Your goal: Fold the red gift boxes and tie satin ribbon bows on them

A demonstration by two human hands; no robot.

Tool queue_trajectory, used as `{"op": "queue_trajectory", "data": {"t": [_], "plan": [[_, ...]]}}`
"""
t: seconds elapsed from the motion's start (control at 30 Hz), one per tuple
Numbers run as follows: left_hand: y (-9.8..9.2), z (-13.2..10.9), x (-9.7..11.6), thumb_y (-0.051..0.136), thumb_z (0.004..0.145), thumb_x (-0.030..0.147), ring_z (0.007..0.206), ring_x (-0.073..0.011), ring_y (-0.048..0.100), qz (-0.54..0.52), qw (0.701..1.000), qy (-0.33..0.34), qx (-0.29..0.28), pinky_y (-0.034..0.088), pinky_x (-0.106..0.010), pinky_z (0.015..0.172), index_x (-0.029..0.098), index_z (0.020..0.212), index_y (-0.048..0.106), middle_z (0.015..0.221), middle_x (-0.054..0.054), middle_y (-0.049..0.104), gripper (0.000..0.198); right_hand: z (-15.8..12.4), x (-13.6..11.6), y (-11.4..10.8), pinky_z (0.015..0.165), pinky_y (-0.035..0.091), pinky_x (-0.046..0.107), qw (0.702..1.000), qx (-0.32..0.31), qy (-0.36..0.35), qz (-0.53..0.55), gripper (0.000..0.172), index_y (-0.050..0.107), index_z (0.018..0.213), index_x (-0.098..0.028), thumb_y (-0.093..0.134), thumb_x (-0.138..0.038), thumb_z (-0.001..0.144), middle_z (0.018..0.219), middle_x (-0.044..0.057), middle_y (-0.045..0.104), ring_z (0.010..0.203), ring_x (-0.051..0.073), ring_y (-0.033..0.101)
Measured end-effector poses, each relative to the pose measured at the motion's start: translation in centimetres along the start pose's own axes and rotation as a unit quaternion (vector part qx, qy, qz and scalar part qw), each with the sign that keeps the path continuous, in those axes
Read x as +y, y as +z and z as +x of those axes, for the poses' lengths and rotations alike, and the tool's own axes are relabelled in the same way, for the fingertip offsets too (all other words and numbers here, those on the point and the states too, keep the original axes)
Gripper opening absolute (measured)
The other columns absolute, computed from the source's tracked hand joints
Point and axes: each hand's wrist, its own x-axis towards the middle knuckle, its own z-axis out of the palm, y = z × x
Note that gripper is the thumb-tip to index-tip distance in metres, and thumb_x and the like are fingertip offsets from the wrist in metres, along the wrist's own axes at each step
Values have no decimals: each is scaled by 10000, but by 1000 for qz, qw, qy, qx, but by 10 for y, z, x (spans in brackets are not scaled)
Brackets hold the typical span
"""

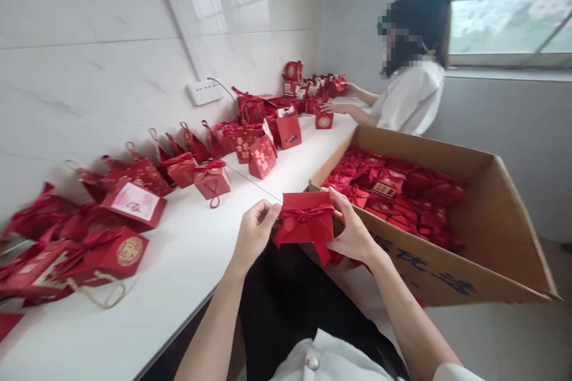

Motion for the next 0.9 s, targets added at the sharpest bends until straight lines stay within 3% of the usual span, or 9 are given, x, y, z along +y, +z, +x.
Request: {"op": "queue_trajectory", "data": {"t": [0.17, 0.3, 0.4, 0.47, 0.57, 0.63, 0.7, 0.8, 0.9], "plan": [[35, 14, 3, 514, 821, 447, 520, -95, 389, -8, 999, 8, -47, 330, -205, 520, 187, 580, 412, 531, 47, 395, 369, -14, 4, -32, 1006, 425, 468, 1000, 18, 8, -20, 965, 201, 1410, -386, 748, -196, 637, 1439, 53, 303, 1311, 292, 340], [47, 32, -4, 498, 817, 455, 523, -107, 396, 34, 998, 15, -51, 336, -217, 533, 188, 546, 405, 516, 40, 405, 392, -19, 17, -63, 1002, 433, 443, 999, 30, 6, -45, 970, 196, 1407, -394, 746, -184, 636, 1435, 62, 276, 1307, 288, 346], [56, 50, -20, 494, 806, 481, 534, -127, 424, 81, 996, 4, -37, 347, -230, 531, 194, 545, 418, 523, 30, 434, 395, -27, 34, -100, 969, 459, 451, 992, 81, 40, -92, 980, 184, 1407, -399, 734, -166, 630, 1415, 75, 264, 1266, 295, 394], [73, 61, -31, 451, 822, 490, 555, -149, 471, 107, 994, 4, -28, 385, -248, 554, 200, 573, 447, 540, 18, 475, 382, -31, 49, -135, 945, 474, 462, 982, 119, 74, -125, 997, 163, 1413, -391, 728, -165, 623, 1397, 84, 265, 1242, 296, 415], [122, 70, -47, 394, 854, 435, 800, -215, 586, 164, 981, 94, -47, 450, -328, 762, 199, 756, 559, 773, -47, 628, 304, -29, 78, -195, 940, 472, 467, 974, 107, 118, -162, 970, 192, 1416, -343, 706, -160, 614, 1353, 94, 301, 1235, 295, 416], [159, 71, -57, 475, 817, 400, 1111, -273, 510, 238, 951, 177, -86, 350, -431, 976, 194, 967, 592, 1106, -105, 615, 281, -21, 103, -234, 954, 457, 451, 968, 79, 147, -189, 933, 257, 1403, -283, 703, -166, 593, 1337, 102, 323, 1247, 307, 401], [188, 70, -68, 506, 809, 407, 1242, -312, 402, 305, 924, 198, -114, 222, -531, 1047, 189, 1092, 570, 1255, -132, 541, 363, -11, 133, -266, 997, 403, 409, 958, 82, 166, -218, 854, 361, 1355, -200, 701, -178, 572, 1307, 121, 381, 1251, 316, 399], [206, 69, -80, 491, 826, 458, 1267, -322, 363, 357, 904, 193, -136, 136, -586, 1055, 204, 1127, 563, 1280, -138, 520, 400, -8, 176, -297, 1046, 313, 464, 947, 94, 192, -239, 775, 449, 1275, -149, 692, -186, 541, 1263, 143, 452, 1258, 342, 388], [201, 69, -85, 464, 845, 471, 1246, -299, 378, 368, 897, 189, -156, 128, -577, 1058, 238, 1117, 567, 1252, -109, 535, 373, -23, 211, -307, 1004, 301, 613, 938, 120, 216, -244, 813, 457, 1253, -172, 691, -190, 475, 1247, 133, 491, 1233, 382, 410]]}}
